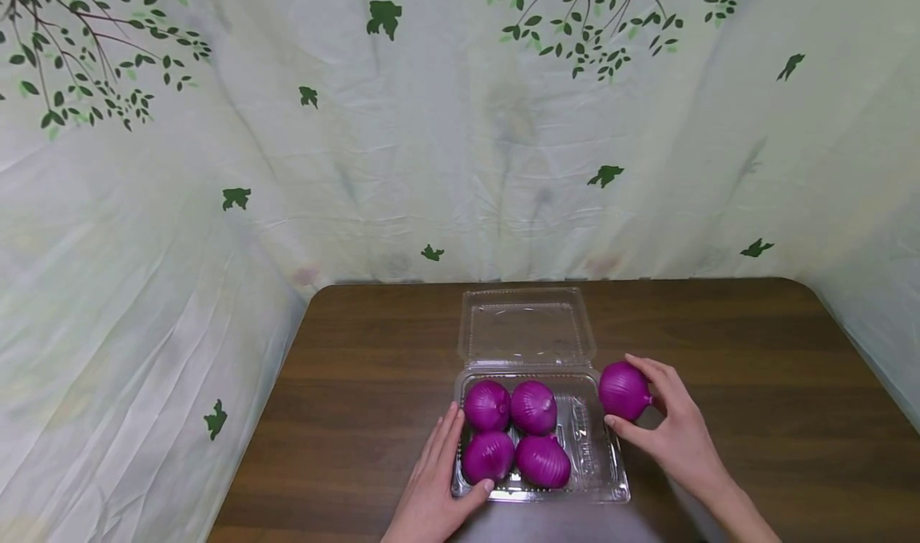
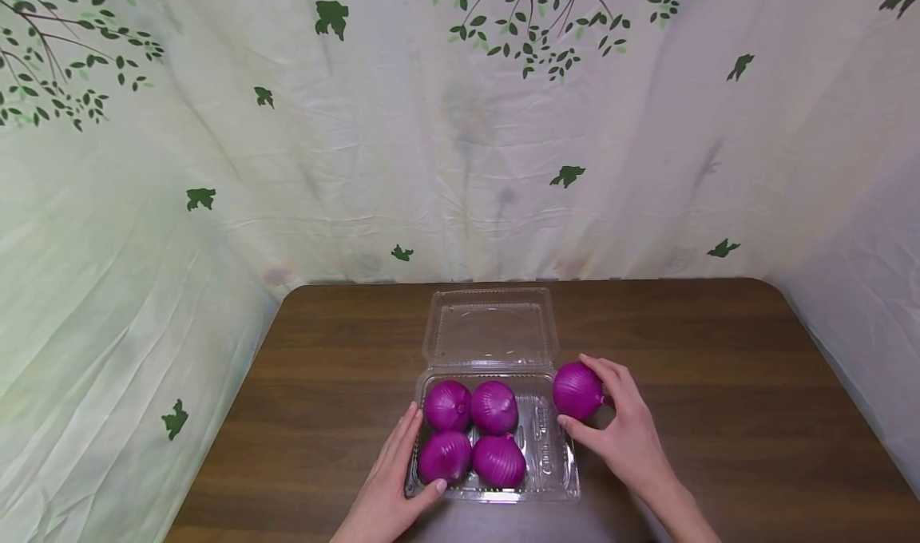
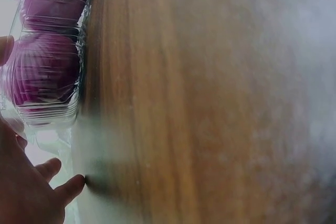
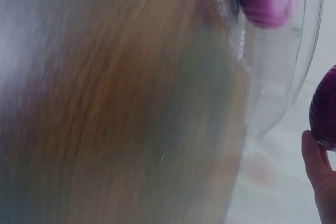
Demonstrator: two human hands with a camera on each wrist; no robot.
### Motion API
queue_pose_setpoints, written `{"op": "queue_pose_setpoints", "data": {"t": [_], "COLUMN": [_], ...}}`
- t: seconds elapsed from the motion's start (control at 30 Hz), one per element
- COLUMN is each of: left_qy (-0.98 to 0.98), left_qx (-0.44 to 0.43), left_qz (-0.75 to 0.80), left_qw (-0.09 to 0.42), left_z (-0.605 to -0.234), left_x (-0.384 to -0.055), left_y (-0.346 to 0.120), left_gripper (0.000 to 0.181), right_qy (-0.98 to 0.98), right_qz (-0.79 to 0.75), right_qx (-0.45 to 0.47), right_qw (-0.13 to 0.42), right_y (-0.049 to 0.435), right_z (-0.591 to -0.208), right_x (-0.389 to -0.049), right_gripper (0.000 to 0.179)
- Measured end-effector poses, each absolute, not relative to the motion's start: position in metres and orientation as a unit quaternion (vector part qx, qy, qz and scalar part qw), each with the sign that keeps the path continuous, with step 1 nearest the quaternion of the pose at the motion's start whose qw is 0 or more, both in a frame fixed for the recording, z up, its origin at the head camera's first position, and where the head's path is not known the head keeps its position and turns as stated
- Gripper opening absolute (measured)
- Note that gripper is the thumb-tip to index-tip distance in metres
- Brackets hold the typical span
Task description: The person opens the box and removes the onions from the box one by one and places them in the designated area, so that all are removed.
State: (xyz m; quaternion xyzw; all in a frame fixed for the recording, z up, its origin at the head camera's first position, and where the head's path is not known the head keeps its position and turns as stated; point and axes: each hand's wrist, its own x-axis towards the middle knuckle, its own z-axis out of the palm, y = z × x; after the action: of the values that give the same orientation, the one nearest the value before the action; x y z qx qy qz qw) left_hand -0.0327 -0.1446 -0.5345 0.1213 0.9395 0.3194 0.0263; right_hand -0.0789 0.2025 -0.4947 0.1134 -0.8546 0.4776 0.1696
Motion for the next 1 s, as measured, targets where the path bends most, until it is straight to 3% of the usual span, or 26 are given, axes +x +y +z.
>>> {"op": "queue_pose_setpoints", "data": {"t": [0.37, 0.7, 1.0], "left_qy": [0.938, 0.937, 0.932], "left_qx": [0.125, 0.130, 0.133], "left_qz": [0.323, 0.324, 0.336], "left_qw": [0.019, 0.007, 0.006], "left_z": [-0.533, -0.534, -0.536], "left_x": [-0.032, -0.032, -0.032], "left_y": [-0.145, -0.145, -0.145], "left_gripper": [0.095, 0.094, 0.095], "right_qy": [-0.895, -0.917, -0.923], "right_qz": [0.427, 0.376, 0.373], "right_qx": [0.033, 0.067, 0.062], "right_qw": [0.123, 0.118, 0.076], "right_y": [0.227, 0.239, 0.246], "right_z": [-0.507, -0.515, -0.519], "right_x": [-0.087, -0.096, -0.102], "right_gripper": [0.076, 0.071, 0.070]}}
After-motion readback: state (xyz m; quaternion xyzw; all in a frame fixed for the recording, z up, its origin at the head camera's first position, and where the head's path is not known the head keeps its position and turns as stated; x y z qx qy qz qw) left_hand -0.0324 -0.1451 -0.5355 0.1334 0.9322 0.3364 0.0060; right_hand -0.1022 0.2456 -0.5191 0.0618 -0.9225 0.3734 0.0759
